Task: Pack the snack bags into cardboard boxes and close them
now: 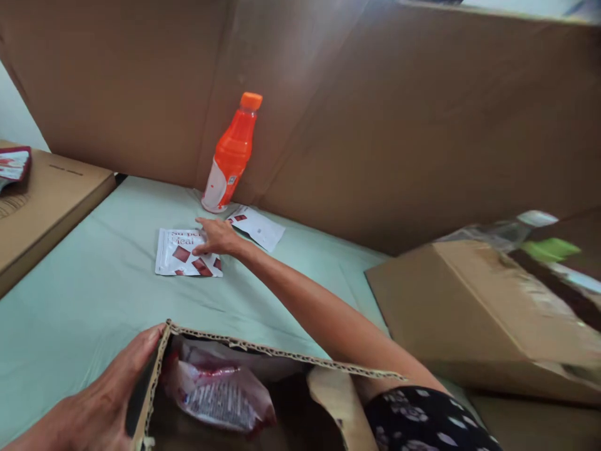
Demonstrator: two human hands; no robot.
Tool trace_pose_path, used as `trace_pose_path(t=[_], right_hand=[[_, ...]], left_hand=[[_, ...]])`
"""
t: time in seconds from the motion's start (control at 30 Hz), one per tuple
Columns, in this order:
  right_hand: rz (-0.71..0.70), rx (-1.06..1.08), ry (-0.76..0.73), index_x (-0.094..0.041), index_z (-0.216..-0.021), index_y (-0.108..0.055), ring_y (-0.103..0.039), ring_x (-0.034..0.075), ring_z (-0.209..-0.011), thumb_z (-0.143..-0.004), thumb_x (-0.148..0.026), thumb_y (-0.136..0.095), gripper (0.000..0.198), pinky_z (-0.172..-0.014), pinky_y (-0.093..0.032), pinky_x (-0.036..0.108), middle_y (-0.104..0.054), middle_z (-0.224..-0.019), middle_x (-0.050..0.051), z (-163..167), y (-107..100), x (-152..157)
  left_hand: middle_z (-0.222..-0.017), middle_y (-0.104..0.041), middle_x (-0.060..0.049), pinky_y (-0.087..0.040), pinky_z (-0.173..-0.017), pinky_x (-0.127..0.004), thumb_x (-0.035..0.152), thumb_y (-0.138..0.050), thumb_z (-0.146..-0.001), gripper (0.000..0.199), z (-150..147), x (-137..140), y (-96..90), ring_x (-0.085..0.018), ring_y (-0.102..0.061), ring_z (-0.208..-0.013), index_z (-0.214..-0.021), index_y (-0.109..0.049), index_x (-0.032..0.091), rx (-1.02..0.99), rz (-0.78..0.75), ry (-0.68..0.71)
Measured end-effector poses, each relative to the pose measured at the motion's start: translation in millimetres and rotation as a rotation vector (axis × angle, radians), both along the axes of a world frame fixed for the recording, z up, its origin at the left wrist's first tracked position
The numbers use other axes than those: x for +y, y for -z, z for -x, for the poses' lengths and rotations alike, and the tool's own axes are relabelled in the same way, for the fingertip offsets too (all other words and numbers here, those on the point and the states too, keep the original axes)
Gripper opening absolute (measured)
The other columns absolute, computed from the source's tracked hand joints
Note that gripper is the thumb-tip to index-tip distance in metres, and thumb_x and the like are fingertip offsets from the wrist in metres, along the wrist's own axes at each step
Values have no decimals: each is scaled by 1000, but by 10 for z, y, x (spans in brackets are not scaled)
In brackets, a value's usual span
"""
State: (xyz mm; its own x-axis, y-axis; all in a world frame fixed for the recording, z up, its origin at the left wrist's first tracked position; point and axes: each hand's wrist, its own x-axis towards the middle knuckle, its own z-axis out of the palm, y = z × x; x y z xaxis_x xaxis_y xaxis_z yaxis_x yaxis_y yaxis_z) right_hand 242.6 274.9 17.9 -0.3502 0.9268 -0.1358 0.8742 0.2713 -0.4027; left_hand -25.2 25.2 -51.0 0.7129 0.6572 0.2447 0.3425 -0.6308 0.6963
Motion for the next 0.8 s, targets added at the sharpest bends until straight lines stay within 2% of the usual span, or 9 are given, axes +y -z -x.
trace_pose_path(t=[0.13, 0.23, 0.3, 0.37, 0.43, 0.5, 0.57, 0.63, 0.8], right_hand=[[53, 45, 25, -19, -92, -71, -71, 28, -96, -70, -29, -87, 28, -82, -51, 34, -76, -94, 5, -198, -138, -232], [-7, 120, 75, -19, -84, -64, -67, 20, -80, -82, -29, -73, 14, -69, -48, 29, -70, -83, 1, -500, -451, -696], [-148, 231, 142, -21, -92, -63, -65, 19, -79, -87, -33, -67, 13, -69, -50, 31, -69, -86, 1, -739, -759, -1140], [-463, 555, 254, -26, -90, -64, -65, 22, -76, -84, -39, -74, 17, -70, -53, 36, -68, -83, -1, -944, -1093, -1655], [-749, 804, 306, -34, -89, -65, -69, 26, -86, -83, -40, -78, 15, -80, -57, 43, -70, -89, -1, -1062, -1385, -2179], [-816, 837, 353, -41, -91, -67, -71, 30, -93, -87, -39, -77, 11, -84, -58, 47, -72, -92, -1, -1086, -1571, -2630], [-697, 725, 363, -44, -93, -69, -72, 30, -84, -88, -37, -78, 12, -75, -60, 46, -73, -89, 0, -1046, -1633, -2947], [-521, 579, 275, -41, -91, -71, -68, 25, -66, -88, -37, -79, 10, -58, -56, 39, -71, -78, -1, -977, -1606, -3108], [-80, 257, 7, -26, -81, -65, -56, 15, -57, -93, -33, -66, 14, -50, -42, 27, -65, -68, -2, -753, -1543, -3043]], left_hand=[[-177, -25, -11, -48, -120, -59, 76, -60, -90, 112, -80, 92, -211, -49, -43, -151, -171, 4, 33, -82, -52, 18], [-176, -27, -14, -46, -121, -59, 73, -66, -90, 115, -120, 119, -340, -48, -43, -152, -171, 6, 34, -106, -58, 25], [-175, -27, -15, -44, -122, -60, 69, -69, -90, 115, -113, 118, -376, -47, -42, -153, -170, 7, 36, -97, -63, 35], [-175, -26, -16, -44, -121, -62, 67, -72, -90, 116, -94, 114, -374, -48, -41, -153, -170, 8, 38, -84, -64, 39], [-175, -26, -19, -44, -121, -65, 64, -74, -89, 118, -84, 111, -352, -49, -40, -153, -170, 7, 35, -98, -65, 31], [-174, -26, -19, -42, -121, -67, 60, -72, -90, 115, -88, 107, -331, -50, -40, -153, -170, 6, 33, -113, -66, 34], [-175, -23, -15, -38, -122, -68, 56, -64, -94, 106, -102, 100, -324, -52, -37, -153, -170, 7, 34, -130, -78, 37], [-175, -21, -11, -36, -123, -69, 55, -59, -95, 102, -118, 92, -330, -54, -37, -152, -169, 9, 36, -140, -91, 29], [-168, -34, -18, -42, -122, -65, 48, -75, -84, 114, -166, 89, -364, -45, -46, -149, -169, 0, 35, -164, -52, 10]])
